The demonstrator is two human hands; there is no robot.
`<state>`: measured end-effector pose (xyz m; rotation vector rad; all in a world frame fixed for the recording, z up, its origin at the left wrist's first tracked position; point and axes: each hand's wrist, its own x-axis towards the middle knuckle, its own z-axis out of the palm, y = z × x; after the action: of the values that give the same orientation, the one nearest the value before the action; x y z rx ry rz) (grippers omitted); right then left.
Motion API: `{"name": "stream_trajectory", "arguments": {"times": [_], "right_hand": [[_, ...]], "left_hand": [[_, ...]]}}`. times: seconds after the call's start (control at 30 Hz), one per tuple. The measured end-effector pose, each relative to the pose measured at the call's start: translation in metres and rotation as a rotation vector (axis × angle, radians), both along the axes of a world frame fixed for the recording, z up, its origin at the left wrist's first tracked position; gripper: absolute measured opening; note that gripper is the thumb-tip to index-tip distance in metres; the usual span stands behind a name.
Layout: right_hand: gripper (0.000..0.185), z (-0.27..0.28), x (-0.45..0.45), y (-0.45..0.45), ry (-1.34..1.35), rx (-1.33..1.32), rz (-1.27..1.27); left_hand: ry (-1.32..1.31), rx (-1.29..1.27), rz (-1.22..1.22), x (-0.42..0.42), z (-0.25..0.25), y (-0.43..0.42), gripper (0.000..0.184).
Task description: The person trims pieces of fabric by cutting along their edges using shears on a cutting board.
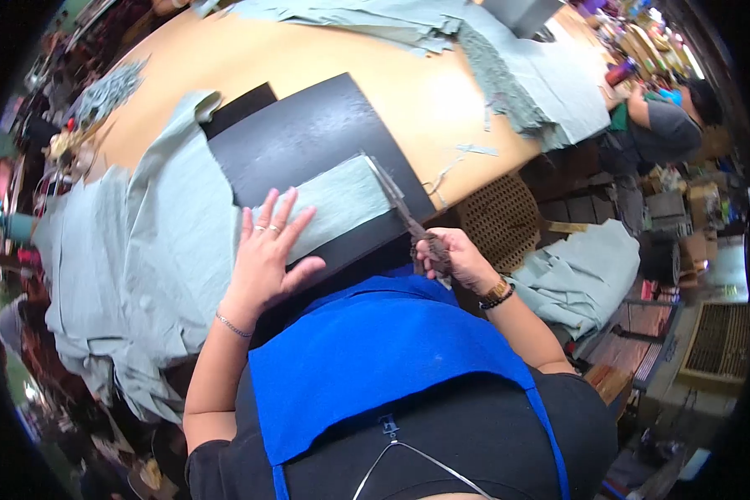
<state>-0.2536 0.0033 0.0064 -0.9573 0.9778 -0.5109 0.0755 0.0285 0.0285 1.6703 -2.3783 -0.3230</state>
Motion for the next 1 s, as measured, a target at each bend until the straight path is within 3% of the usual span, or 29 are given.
{"name": "stream_trajectory", "arguments": {"times": [0.07,0.2,0.3,0.4,0.6,0.67,0.8,0.9,1.0], "right_hand": [[0.022,-0.013,-0.002,0.002,-0.068,0.013,-0.061],[0.030,-0.023,-0.005,0.004,-0.185,0.002,-0.251],[0.039,-0.027,-0.008,0.003,-0.288,-0.008,-0.443],[0.040,-0.027,-0.016,-0.002,-0.374,-0.006,-0.646],[0.043,-0.020,-0.025,0.000,-0.259,-0.167,-0.635],[0.043,-0.017,-0.028,0.006,-0.188,-0.179,-0.582],[0.044,-0.005,-0.029,0.014,-0.076,-0.222,-0.384],[0.040,-0.001,-0.032,0.011,-0.049,-0.141,-0.194],[0.028,0.009,-0.028,0.008,0.007,-0.086,-0.040]], "left_hand": [[-0.035,-0.119,0.183,0.014,-0.002,0.006,0.067],[0.067,-0.024,0.757,0.052,-0.024,0.011,0.069],[-0.172,0.050,0.751,0.059,-0.033,0.006,0.075],[-0.204,0.043,0.646,0.050,-0.033,-0.021,0.075],[-0.181,-0.072,0.006,0.047,-0.034,-0.105,0.077],[-0.328,-0.117,0.022,0.078,-0.031,-0.134,0.079],[-0.428,-0.127,0.353,0.146,-0.026,-0.147,0.084],[-0.207,-0.299,0.421,0.158,-0.036,-0.118,0.085],[-0.163,-0.338,0.272,0.115,-0.028,-0.059,0.088]]}}
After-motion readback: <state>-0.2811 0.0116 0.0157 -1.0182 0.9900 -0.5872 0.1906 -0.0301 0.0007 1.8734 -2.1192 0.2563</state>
